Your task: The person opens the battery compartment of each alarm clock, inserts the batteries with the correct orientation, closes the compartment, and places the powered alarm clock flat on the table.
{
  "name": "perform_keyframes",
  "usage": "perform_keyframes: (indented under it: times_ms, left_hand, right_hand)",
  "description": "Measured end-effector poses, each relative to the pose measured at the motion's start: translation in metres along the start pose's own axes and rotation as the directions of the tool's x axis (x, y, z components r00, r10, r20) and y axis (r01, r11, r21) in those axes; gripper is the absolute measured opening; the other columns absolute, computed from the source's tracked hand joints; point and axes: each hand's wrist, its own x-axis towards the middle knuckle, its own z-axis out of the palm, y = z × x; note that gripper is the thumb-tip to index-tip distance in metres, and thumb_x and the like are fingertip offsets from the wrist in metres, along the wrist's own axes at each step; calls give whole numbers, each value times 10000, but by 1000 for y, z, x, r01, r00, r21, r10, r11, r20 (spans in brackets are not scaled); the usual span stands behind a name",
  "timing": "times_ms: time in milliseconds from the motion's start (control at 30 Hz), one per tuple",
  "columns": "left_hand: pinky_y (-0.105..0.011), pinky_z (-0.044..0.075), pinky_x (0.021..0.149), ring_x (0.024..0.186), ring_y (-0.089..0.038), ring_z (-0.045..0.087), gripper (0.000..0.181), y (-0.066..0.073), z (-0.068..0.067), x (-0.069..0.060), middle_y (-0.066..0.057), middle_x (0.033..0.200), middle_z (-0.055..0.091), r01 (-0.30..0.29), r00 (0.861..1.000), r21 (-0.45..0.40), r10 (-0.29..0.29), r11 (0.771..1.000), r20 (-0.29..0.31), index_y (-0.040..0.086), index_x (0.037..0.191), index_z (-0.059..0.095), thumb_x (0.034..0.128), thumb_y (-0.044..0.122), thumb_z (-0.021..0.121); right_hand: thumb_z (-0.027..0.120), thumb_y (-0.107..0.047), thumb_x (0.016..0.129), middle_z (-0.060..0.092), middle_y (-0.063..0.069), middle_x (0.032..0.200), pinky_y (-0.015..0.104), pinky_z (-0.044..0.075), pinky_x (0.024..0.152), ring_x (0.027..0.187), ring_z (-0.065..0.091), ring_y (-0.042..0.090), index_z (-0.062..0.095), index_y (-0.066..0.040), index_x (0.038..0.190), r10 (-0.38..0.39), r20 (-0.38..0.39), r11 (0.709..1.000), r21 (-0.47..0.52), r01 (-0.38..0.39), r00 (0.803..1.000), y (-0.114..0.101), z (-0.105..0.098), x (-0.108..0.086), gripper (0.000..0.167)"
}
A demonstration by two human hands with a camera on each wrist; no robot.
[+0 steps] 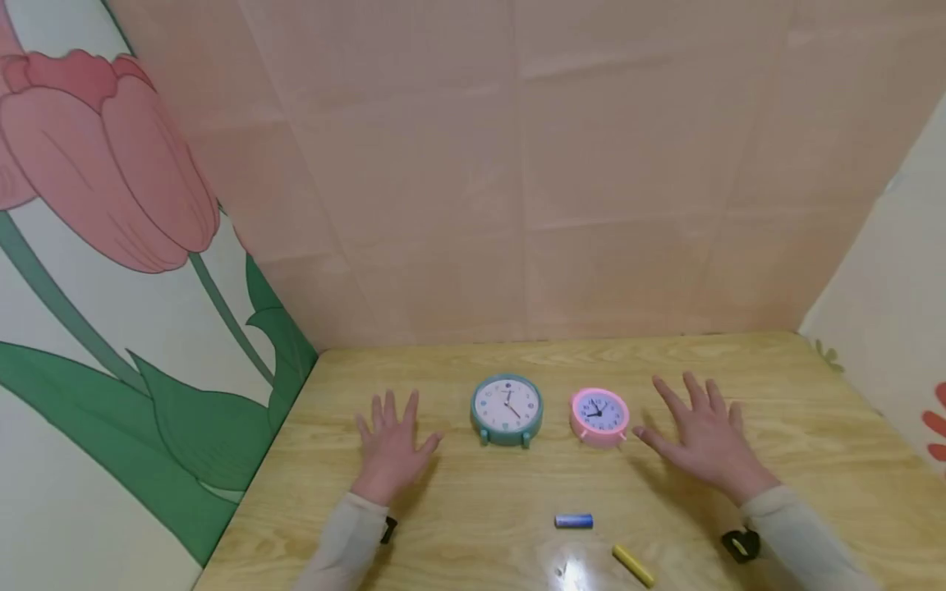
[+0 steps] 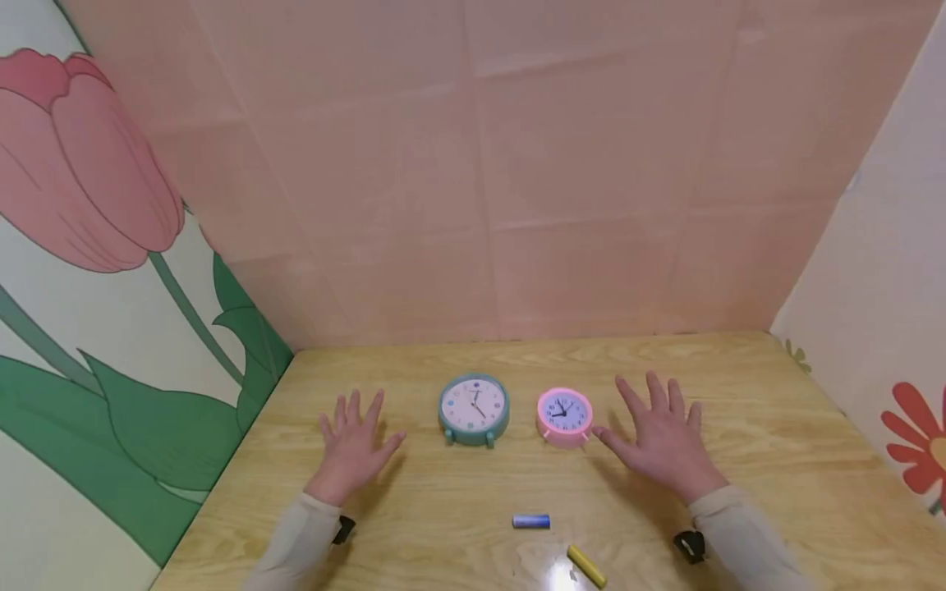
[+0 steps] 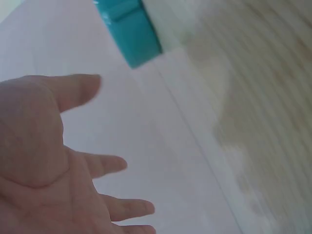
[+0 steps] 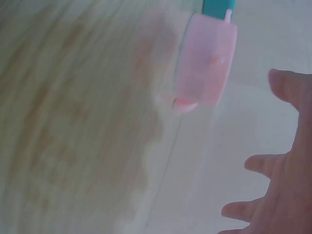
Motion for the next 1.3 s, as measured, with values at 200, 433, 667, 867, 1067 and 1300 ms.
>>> perform_keyframes:
  times_ms: [200, 433, 667, 867, 1067, 1300]
  left_hand:
    - [-649, 351, 1063, 1364, -517, 349, 783, 21, 2, 1, -345, 1460, 388, -3, 999, -132, 9, 991, 46, 17, 1552, 292, 964, 395, 643]
    - [-577, 455, 1005, 1228, -422, 549, 722, 43, 4, 8, -294, 1388, 508, 56, 989, -297, -13, 953, 145, -33, 1521, 328, 993, 379, 596]
    - [-533, 483, 989, 983, -385, 657, 713, 51, 17, 23, -258, 1076, 670, 66, 982, -350, 1, 934, 187, -90, 1514, 287, 1028, 374, 527]
    - [-521, 424, 1066, 1248, -406, 553, 686, 56, 29, 31, -290, 1357, 558, 106, 971, -394, -10, 913, 239, -86, 1523, 268, 1052, 369, 468]
    - [-516, 299, 1162, 1428, -405, 356, 599, 60, 34, 35, -282, 1533, 371, 110, 973, -435, -7, 894, 231, -103, 1505, 298, 1067, 281, 440]
    - [-509, 312, 1156, 1420, -391, 375, 526, 61, 43, 38, -286, 1525, 381, 76, 973, -488, 42, 869, 226, -91, 1515, 282, 1071, 169, 398]
  right_hand:
    - [677, -565, 878, 254, 395, 1518, 838, 165, 986, 1354, 177, 681, 439, -28, 1476, -60, -20, 998, -7, 59, 998, -28, 1, 8, 839]
    - [756, -457, 845, 473, 327, 1386, 697, 410, 910, 1197, 452, 518, 619, 7, 1302, -137, -58, 989, 44, 139, 989, -70, 11, 26, 666]
    - [723, -221, 878, 671, 154, 1031, 465, 553, 782, 884, 643, 289, 686, 31, 1143, -231, -8, 960, 158, 230, 973, -103, 30, 49, 368]
    - [681, -180, 909, 652, 244, 1211, 554, 487, 974, 1137, 615, 410, 598, 78, 1270, -242, 131, 944, 259, 203, 961, -120, 47, 58, 451]
    - [731, -166, 881, 606, 297, 1282, 530, 510, 957, 1106, 633, 381, 411, 100, 1441, -165, 191, 936, 340, 92, 968, -132, 59, 61, 698]
    - [701, -97, 844, 498, 319, 1411, 558, 413, 1067, 1287, 516, 432, 318, 123, 1482, -86, 277, 930, 366, -22, 957, -137, 69, 58, 776]
